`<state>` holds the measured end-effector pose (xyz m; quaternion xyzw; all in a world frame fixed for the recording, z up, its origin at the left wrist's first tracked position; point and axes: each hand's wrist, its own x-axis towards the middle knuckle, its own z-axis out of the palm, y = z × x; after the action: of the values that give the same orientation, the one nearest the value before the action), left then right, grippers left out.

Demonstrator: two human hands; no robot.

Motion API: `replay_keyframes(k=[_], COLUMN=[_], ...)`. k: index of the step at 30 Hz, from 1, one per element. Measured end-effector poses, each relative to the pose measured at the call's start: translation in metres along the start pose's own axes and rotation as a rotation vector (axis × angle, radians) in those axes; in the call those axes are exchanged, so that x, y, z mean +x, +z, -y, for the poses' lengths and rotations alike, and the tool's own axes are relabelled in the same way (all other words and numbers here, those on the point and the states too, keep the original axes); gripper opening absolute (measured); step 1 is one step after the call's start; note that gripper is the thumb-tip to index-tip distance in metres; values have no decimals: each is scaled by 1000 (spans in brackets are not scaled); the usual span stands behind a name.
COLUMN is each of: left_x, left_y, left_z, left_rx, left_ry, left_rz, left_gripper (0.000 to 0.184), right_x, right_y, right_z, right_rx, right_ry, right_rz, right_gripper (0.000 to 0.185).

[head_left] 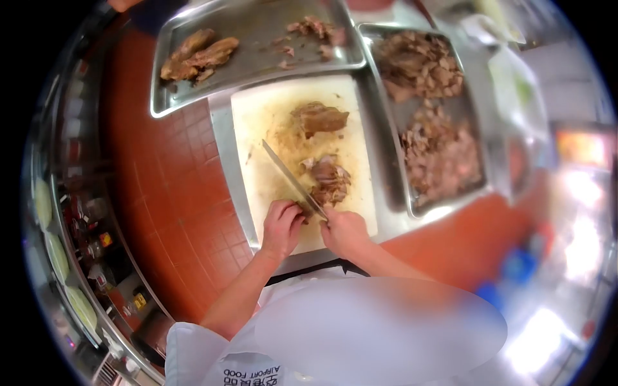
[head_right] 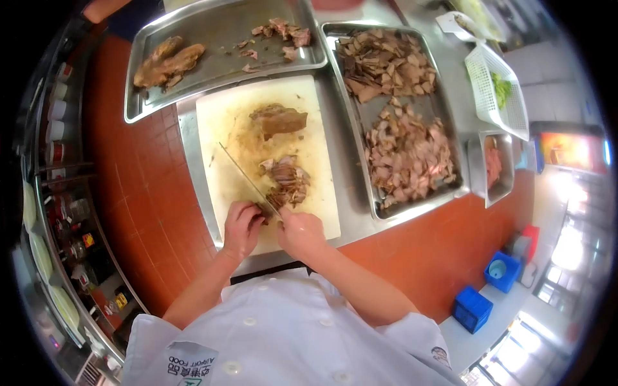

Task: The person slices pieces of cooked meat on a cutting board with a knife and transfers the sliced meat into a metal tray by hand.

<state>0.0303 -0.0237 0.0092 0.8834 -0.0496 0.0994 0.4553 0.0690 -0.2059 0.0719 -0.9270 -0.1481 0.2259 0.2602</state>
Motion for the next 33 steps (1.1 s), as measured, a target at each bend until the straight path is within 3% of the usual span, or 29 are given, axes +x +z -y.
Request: replay_keyframes(k=[7, 10, 13, 22, 28, 31, 33], left_x=[2, 1, 0, -3, -2, -5, -5], left_y=[-1, 0, -1, -1, -2, -4, -6], left_z=[1, 3, 1, 5, 5, 5, 5], left_rx=[-25, 9, -8, -29, -19, 3, 7], left_ry=[31, 36, 36, 52, 48, 38, 65], left_rz=[8, 5, 8, -23, -15, 1, -26], left_gripper=[23, 25, 26, 26, 25, 24, 24], right_x=[-56, -18, 13, -57, -3, 14, 3], right_y=[-30, 20, 21, -24, 24, 21, 1], right_z=[2, -7, 2, 3, 8, 7, 12], right_rx=[-93, -108, -22, -48, -62, 31, 7], right_ry=[15, 1, -53, 14, -23, -45, -2], right_rz=[211, 125, -24, 179, 76, -28, 16], right_gripper=[14, 13, 11, 12, 13, 14, 12])
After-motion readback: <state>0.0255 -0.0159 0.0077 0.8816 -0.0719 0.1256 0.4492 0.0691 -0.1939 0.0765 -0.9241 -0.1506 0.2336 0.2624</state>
